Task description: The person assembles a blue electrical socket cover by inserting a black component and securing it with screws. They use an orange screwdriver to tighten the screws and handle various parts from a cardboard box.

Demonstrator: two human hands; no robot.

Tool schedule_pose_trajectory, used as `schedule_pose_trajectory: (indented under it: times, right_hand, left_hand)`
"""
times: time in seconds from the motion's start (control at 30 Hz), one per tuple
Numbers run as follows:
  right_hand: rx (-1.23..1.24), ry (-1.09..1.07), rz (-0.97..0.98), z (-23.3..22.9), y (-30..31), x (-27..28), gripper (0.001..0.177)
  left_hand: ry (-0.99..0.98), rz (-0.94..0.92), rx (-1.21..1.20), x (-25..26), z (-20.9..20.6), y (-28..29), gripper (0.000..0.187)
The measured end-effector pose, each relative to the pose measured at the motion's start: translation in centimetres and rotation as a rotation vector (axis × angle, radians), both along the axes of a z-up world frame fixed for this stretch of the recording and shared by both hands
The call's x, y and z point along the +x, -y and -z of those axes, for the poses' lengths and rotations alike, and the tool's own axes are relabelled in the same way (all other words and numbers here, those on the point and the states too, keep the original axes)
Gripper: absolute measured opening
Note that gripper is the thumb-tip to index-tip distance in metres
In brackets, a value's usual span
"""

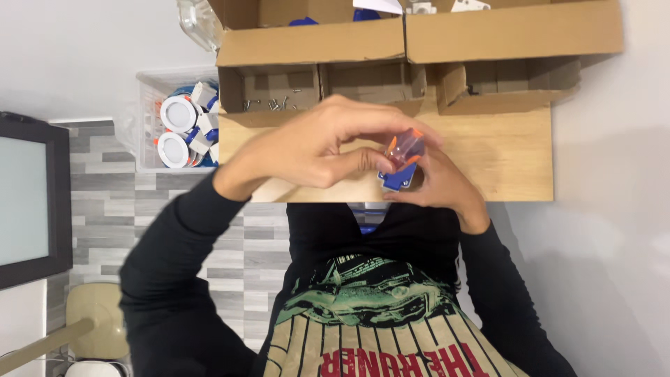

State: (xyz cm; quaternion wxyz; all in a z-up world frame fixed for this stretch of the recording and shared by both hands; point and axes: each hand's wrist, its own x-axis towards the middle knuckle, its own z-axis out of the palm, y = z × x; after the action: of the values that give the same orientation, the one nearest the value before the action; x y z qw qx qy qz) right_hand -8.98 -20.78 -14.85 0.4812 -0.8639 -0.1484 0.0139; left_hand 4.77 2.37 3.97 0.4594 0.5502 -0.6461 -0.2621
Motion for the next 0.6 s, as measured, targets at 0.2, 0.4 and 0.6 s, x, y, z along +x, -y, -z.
schedule_pose_trajectory:
  times: [0.2, 0.4, 0.6]
  right_hand:
    - [0.107, 0.263, 0.002, 1.3, -0.7, 1.8, 0.056]
    - [0.387, 0.218, 0.099, 8.7, 0.9, 0.6, 0.094]
    - [0.271, 0.292, 0.162, 0.3, -2.5, 2.4, 0.062]
  left_hand:
    - [-0.467, -0.052, -0.147, -1.1, 9.3, 1.2, 0.037]
    - [-0.473, -0.062, -0.361, -2.9, 12.7, 4.0, 0.045]
    - [-0.653, 0.089, -0.382, -0.6, 10.7, 4.7, 0.047]
